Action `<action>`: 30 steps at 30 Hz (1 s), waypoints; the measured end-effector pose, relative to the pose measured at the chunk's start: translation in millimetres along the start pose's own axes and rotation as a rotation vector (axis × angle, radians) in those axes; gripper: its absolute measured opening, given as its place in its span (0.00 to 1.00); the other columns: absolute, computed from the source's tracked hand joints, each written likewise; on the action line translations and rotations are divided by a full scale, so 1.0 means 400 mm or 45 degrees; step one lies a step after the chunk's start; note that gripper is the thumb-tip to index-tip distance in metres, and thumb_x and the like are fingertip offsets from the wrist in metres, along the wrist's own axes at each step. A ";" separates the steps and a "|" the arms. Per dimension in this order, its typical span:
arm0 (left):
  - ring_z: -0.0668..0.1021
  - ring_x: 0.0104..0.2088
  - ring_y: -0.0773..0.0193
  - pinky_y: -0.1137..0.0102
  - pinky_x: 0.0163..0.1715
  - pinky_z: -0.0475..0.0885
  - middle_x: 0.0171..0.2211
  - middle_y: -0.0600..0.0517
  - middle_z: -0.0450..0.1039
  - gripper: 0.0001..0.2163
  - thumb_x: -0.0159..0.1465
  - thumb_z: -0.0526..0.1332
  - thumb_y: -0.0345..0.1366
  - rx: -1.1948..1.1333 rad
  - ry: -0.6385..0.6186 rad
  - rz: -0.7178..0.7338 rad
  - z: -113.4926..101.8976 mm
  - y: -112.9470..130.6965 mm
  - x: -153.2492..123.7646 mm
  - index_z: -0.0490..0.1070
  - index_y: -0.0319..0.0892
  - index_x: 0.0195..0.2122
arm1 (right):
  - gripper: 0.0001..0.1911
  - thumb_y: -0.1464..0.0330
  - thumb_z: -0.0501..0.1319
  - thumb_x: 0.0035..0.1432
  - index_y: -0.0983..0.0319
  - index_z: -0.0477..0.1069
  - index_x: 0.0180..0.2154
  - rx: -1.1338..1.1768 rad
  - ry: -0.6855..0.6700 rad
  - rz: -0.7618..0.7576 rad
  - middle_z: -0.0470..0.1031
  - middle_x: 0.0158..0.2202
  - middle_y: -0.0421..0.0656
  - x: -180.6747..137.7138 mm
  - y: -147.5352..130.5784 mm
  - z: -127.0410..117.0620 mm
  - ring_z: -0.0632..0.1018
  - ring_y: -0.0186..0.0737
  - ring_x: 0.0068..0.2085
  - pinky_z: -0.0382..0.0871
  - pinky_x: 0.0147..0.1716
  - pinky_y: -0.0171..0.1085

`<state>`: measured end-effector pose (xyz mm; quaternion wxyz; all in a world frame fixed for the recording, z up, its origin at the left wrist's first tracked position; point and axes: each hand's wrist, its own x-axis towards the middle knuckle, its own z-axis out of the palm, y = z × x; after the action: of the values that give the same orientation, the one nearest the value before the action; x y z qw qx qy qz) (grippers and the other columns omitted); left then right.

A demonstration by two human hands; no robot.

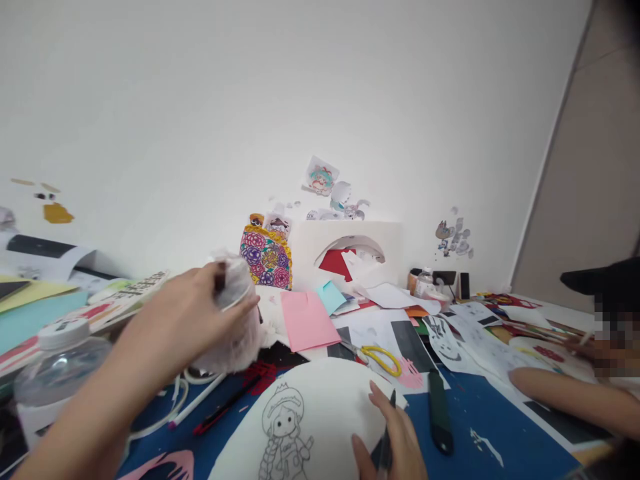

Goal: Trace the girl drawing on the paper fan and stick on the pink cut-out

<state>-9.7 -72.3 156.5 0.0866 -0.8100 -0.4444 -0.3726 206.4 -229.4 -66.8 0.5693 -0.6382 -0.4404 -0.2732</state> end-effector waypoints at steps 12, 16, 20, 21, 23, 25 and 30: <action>0.73 0.44 0.39 0.59 0.40 0.67 0.42 0.30 0.70 0.33 0.53 0.57 0.54 0.240 -0.297 -0.227 0.424 -0.139 0.231 0.63 0.29 0.49 | 0.17 0.59 0.50 0.61 0.60 0.66 0.47 -0.219 -0.085 0.017 0.76 0.42 0.50 -0.078 0.152 0.030 0.75 0.54 0.42 0.71 0.39 0.50; 0.71 0.48 0.37 0.57 0.41 0.67 0.46 0.26 0.66 0.40 0.54 0.50 0.62 0.208 -0.285 -0.222 0.431 -0.117 0.228 0.58 0.26 0.53 | 0.16 0.64 0.57 0.57 0.60 0.67 0.48 -0.244 -0.236 -0.103 0.76 0.43 0.47 -0.060 0.156 -0.010 0.77 0.49 0.42 0.74 0.38 0.44; 0.66 0.52 0.33 0.48 0.43 0.65 0.50 0.25 0.61 0.32 0.60 0.46 0.56 0.262 -0.186 -0.139 0.359 -0.061 0.186 0.61 0.29 0.51 | 0.17 0.65 0.58 0.57 0.61 0.67 0.48 -0.264 -0.323 -0.047 0.75 0.45 0.47 -0.043 0.127 -0.039 0.76 0.48 0.45 0.74 0.41 0.43; 0.63 0.54 0.32 0.46 0.45 0.63 0.53 0.25 0.59 0.30 0.60 0.46 0.54 0.283 -0.146 -0.098 0.333 -0.047 0.164 0.61 0.30 0.50 | 0.16 0.65 0.57 0.57 0.61 0.67 0.48 -0.254 -0.320 -0.019 0.75 0.45 0.48 -0.039 0.115 -0.041 0.75 0.48 0.46 0.73 0.41 0.43; 0.60 0.57 0.35 0.47 0.49 0.60 0.56 0.28 0.55 0.27 0.62 0.46 0.51 0.311 -0.086 0.005 0.283 -0.024 0.100 0.60 0.31 0.52 | 0.16 0.65 0.55 0.58 0.62 0.67 0.48 -0.224 -0.293 0.027 0.75 0.44 0.49 -0.034 0.091 -0.044 0.75 0.49 0.45 0.73 0.41 0.44; 0.67 0.52 0.42 0.52 0.49 0.64 0.51 0.34 0.64 0.24 0.63 0.45 0.48 0.297 -0.107 0.139 0.248 -0.012 0.009 0.63 0.34 0.49 | 0.15 0.64 0.54 0.59 0.62 0.67 0.47 -0.205 -0.266 0.061 0.75 0.43 0.49 -0.030 0.073 -0.045 0.74 0.49 0.44 0.72 0.41 0.45; 0.74 0.46 0.53 0.59 0.50 0.68 0.46 0.42 0.73 0.21 0.63 0.44 0.45 0.014 -0.549 0.225 0.268 -0.048 -0.271 0.70 0.39 0.45 | 0.15 0.62 0.54 0.58 0.63 0.68 0.44 -0.235 -0.228 0.127 0.75 0.37 0.49 -0.029 0.063 -0.048 0.75 0.48 0.38 0.71 0.36 0.44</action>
<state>-3.8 -81.4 3.1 0.0261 -0.9062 -0.3819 -0.1795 225.9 -250.1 -85.1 0.4796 -0.7307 -0.4301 -0.2259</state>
